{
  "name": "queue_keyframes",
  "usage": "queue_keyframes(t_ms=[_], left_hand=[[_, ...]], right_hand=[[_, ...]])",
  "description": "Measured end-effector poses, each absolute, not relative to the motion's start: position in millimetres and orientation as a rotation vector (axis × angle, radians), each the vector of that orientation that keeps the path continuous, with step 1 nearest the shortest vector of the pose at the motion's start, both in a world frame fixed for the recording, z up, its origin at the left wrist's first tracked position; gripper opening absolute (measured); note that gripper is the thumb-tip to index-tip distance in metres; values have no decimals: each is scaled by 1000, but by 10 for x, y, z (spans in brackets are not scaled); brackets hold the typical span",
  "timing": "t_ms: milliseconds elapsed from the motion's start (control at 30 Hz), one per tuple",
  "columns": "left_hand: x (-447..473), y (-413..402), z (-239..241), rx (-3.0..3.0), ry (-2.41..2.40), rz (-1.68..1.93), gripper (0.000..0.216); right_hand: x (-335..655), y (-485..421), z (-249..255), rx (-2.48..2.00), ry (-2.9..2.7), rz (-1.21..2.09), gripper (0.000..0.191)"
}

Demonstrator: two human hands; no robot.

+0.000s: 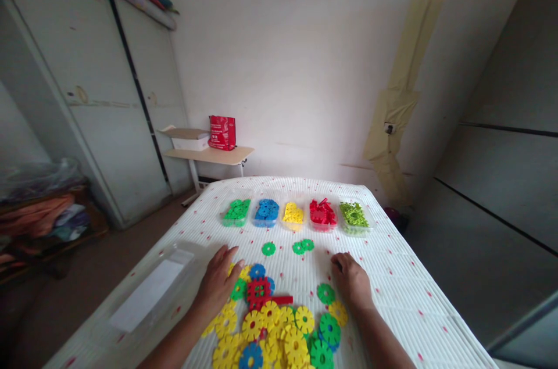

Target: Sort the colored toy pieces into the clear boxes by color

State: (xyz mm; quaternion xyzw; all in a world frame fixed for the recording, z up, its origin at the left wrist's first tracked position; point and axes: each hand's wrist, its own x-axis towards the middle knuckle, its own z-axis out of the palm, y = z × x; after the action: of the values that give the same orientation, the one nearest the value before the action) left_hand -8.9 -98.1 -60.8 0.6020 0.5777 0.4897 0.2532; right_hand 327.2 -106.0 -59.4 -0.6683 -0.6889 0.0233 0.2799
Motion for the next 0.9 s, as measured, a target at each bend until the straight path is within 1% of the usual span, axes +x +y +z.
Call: queue_keyframes(t_ms=[100, 233, 300, 467, 667, 767, 900], left_hand=[[-57, -1032, -546, 1542, 1438, 1311, 44], [17, -1108, -519, 1177, 1130, 1375, 50], [72, -1096, -536, 1064, 1061, 1401, 51], [319, -990, -559, 1025, 1029, 1396, 48], [663, -966, -459, 1077, 969, 1358, 54], [597, -981, -360, 1112, 954, 1372, 55], [289, -1030, -277, 1147, 1014, 1399, 54]], right_hand=[[3277, -1054, -605, -1801, -1856, 65, 26], [3275, -1054, -607, -1821, -1871, 53, 25], [3268, -1058, -601, -1840, -1869, 40, 25], [3247, -1057, -589, -1871, -1864, 15, 25], [3245, -1058, -583, -1835, -1847, 17, 26], [3257, -1073, -569, -1832, -1837, 44, 25], [3176, -1090, -500, -1793, -1824, 85, 26]])
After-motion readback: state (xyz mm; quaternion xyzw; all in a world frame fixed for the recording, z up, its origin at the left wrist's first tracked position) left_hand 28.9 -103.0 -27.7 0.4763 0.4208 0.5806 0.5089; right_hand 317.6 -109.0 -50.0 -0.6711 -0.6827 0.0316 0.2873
